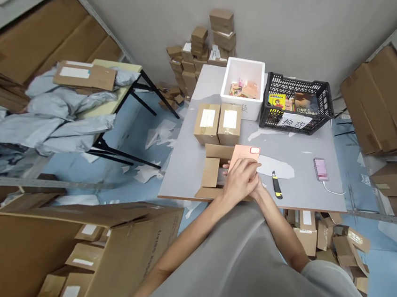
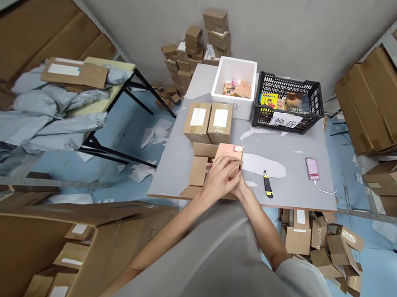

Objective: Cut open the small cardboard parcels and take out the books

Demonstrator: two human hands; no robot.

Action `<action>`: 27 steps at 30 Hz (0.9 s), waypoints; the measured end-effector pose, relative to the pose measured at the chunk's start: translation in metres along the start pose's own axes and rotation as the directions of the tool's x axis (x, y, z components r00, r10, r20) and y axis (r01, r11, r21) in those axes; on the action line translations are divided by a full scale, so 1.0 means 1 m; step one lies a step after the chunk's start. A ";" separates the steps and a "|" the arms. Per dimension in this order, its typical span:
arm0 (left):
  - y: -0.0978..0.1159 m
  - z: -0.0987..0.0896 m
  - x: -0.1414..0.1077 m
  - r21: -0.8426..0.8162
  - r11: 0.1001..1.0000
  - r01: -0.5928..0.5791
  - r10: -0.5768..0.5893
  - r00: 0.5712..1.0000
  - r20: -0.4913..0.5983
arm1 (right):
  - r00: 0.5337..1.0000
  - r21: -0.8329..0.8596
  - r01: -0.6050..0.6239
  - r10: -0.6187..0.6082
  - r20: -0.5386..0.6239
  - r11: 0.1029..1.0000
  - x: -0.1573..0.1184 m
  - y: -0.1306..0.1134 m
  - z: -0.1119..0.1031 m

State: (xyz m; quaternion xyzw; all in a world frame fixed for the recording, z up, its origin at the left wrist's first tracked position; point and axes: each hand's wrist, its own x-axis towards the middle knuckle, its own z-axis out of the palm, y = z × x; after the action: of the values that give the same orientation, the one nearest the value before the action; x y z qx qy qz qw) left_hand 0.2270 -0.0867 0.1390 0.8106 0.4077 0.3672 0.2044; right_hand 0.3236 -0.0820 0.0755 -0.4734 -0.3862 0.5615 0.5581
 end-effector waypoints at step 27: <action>-0.096 0.016 -0.062 -0.607 0.170 0.776 -0.674 0.541 0.503 | 0.923 0.011 -0.306 0.300 -0.240 0.952 -0.055 0.042 -0.080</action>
State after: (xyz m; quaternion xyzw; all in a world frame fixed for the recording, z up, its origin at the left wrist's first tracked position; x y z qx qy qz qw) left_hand 0.1656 -0.0814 0.0421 0.3569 0.5246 0.3124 0.7070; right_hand 0.3860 -0.1474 0.0198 -0.5986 -0.2459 0.5748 0.5008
